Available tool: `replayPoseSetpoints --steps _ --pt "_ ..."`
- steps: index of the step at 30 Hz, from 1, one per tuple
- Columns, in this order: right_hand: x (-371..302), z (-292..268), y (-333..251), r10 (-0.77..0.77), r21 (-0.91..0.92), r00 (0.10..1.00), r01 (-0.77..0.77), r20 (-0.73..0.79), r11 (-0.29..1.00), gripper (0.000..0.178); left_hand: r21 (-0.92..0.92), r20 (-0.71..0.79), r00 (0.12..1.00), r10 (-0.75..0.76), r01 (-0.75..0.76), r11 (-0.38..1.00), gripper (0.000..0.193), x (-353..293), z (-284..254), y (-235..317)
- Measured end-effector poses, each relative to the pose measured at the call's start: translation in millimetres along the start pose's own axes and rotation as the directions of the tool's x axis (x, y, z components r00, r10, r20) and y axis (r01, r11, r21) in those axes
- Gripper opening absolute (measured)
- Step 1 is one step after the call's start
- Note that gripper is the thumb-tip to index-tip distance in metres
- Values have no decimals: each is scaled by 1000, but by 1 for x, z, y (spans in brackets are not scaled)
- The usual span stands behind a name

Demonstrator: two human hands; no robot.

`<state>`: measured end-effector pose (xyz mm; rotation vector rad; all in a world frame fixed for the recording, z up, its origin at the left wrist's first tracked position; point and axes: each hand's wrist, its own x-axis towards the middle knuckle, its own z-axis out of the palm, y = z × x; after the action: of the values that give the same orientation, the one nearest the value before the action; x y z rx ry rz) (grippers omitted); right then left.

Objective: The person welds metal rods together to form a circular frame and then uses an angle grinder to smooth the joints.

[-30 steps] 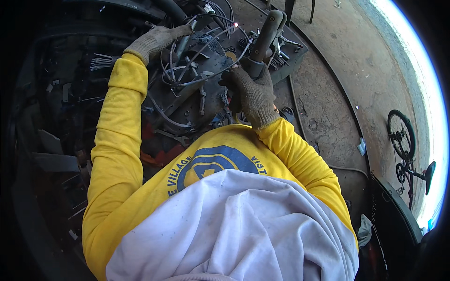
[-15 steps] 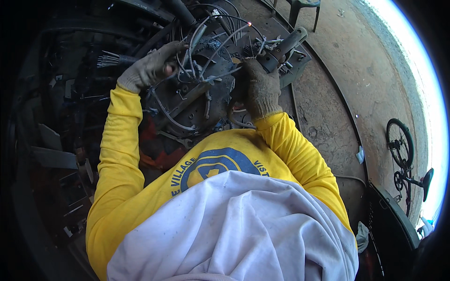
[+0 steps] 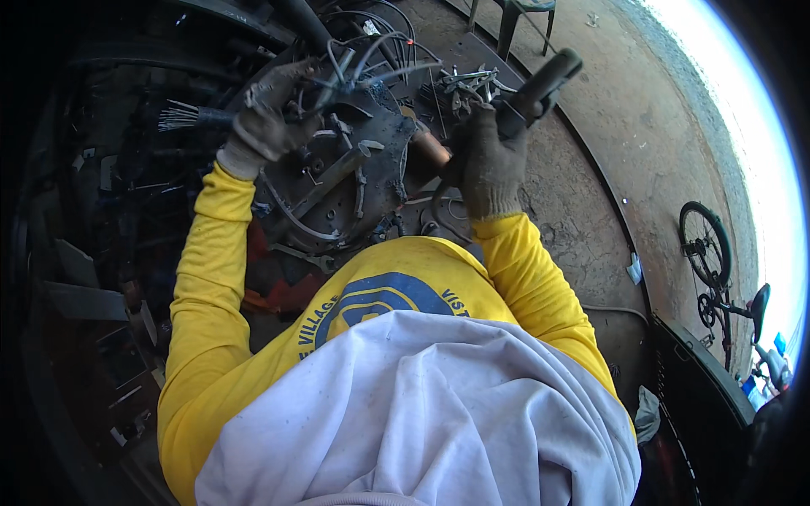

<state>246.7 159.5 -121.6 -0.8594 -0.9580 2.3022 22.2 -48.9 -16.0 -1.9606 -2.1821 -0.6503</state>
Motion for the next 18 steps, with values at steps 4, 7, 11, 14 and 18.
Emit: replayPoseSetpoints --steps 4,7,11,14,18 --pt "-4 -66 -14 -321 -221 942 296 -92 930 32 -111 86 978 -192 201 973 57 24 -21 -33" --pt "-24 -106 -22 -275 -324 958 233 -88 917 37 -273 245 907 -343 404 873 54 64 -57 8" --pt "-51 -142 -8 -278 -373 961 256 -7 892 37 -415 425 677 -601 736 535 49 40 -42 -16" --pt "-71 -164 3 -291 -471 954 287 67 834 40 -434 466 559 -686 820 374 51 35 -25 -18" --pt "-77 -187 17 -301 -737 923 376 241 562 44 -452 425 441 -791 860 237 57 35 -20 -8"
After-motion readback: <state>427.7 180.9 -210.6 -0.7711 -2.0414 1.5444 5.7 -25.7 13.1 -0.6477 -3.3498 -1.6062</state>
